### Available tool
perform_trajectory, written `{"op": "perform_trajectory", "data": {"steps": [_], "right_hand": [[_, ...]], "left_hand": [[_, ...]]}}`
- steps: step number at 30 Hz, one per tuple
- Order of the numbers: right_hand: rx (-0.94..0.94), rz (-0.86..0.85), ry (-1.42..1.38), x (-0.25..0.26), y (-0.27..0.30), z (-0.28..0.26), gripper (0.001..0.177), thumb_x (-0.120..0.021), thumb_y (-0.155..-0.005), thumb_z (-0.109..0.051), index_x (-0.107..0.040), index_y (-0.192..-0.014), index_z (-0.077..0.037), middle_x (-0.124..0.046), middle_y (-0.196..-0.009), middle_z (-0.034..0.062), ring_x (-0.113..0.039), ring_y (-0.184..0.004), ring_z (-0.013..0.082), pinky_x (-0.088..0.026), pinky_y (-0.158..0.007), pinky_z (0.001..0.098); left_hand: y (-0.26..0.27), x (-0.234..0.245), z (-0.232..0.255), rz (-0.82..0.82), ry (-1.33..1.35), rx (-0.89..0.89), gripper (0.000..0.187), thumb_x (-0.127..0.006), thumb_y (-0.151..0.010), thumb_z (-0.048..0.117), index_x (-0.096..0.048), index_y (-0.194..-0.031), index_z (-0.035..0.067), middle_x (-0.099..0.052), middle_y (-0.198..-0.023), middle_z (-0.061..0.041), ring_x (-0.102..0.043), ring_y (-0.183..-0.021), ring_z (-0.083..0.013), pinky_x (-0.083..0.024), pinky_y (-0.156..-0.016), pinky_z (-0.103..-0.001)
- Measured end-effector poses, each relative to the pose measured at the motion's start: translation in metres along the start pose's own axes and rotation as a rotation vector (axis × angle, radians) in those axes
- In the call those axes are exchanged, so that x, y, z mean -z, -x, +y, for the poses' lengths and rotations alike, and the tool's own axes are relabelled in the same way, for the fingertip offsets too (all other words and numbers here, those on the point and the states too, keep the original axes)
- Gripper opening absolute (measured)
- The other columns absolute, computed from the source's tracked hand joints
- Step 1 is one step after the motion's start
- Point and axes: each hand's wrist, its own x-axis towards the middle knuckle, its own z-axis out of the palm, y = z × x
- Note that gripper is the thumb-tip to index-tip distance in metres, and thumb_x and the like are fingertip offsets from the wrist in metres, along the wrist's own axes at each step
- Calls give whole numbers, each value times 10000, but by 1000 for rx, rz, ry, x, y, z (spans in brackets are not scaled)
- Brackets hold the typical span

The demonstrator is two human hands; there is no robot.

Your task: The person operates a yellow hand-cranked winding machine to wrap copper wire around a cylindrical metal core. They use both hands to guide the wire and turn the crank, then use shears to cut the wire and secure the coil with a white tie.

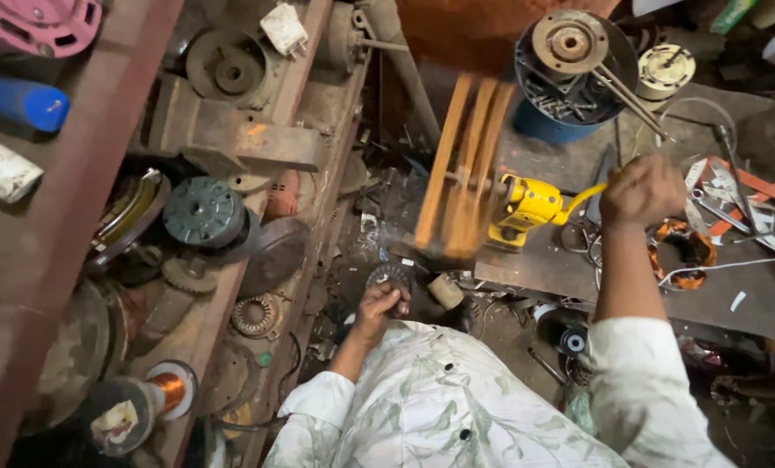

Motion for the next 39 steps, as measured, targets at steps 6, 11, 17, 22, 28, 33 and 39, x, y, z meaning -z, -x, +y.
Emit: {"op": "perform_trajectory", "data": {"steps": [6,11,17,22,28,33,39], "right_hand": [[-159,-583,256,-79,85,29,459,-588,-1138,-411,-724,-831,-98,-684,-751,194,-663,-656,407,-531,-612,503],[37,-793,-64,-20,163,35,310,-587,-968,-357,-740,-814,-135,-738,-871,145,-708,-810,404,-559,-737,507],[-520,-1178,-74,92,61,-7,578,-586,-1033,-510,-813,-757,-56,-744,-754,217,-713,-704,368,-526,-720,466],[-739,-505,-350,76,-18,-15,436,-673,-1102,-365,-756,-908,17,-698,-748,174,-664,-604,292,-471,-581,381],[-296,-360,31,-55,13,25,344,-635,-1015,-365,-814,-932,-82,-706,-749,203,-693,-670,408,-528,-612,500],[-390,-852,160,-79,99,33,486,-631,-992,-534,-794,-873,-92,-702,-824,273,-674,-739,486,-534,-653,566],[-280,-922,70,51,143,-4,471,-608,-1057,-475,-793,-881,-79,-710,-788,231,-693,-744,431,-551,-703,532]], "left_hand": [[15,2,-8,-32,13,-29,252,-610,-973,246,-688,-945,8,-635,-770,-47,-598,-746,-142,-474,-741,-287],[23,5,-5,-56,-2,-20,252,-620,-971,241,-688,-936,1,-629,-781,-43,-588,-755,-135,-462,-741,-283],[13,5,-5,-44,11,-3,251,-622,-973,246,-681,-948,3,-627,-785,-42,-579,-752,-131,-442,-733,-277],[3,2,-10,-17,-14,-23,263,-621,-962,248,-688,-944,-5,-646,-794,-49,-596,-758,-137,-468,-745,-290],[14,6,-9,-16,-25,-27,272,-615,-968,264,-686,-950,2,-642,-791,-41,-597,-761,-130,-464,-745,-282],[20,6,-7,-11,-25,28,275,-626,-978,266,-685,-960,-2,-632,-768,-56,-571,-724,-136,-417,-697,-277],[16,9,-6,-86,56,0,253,-630,-974,254,-668,-953,5,-609,-762,-38,-575,-738,-135,-457,-728,-285]]}}
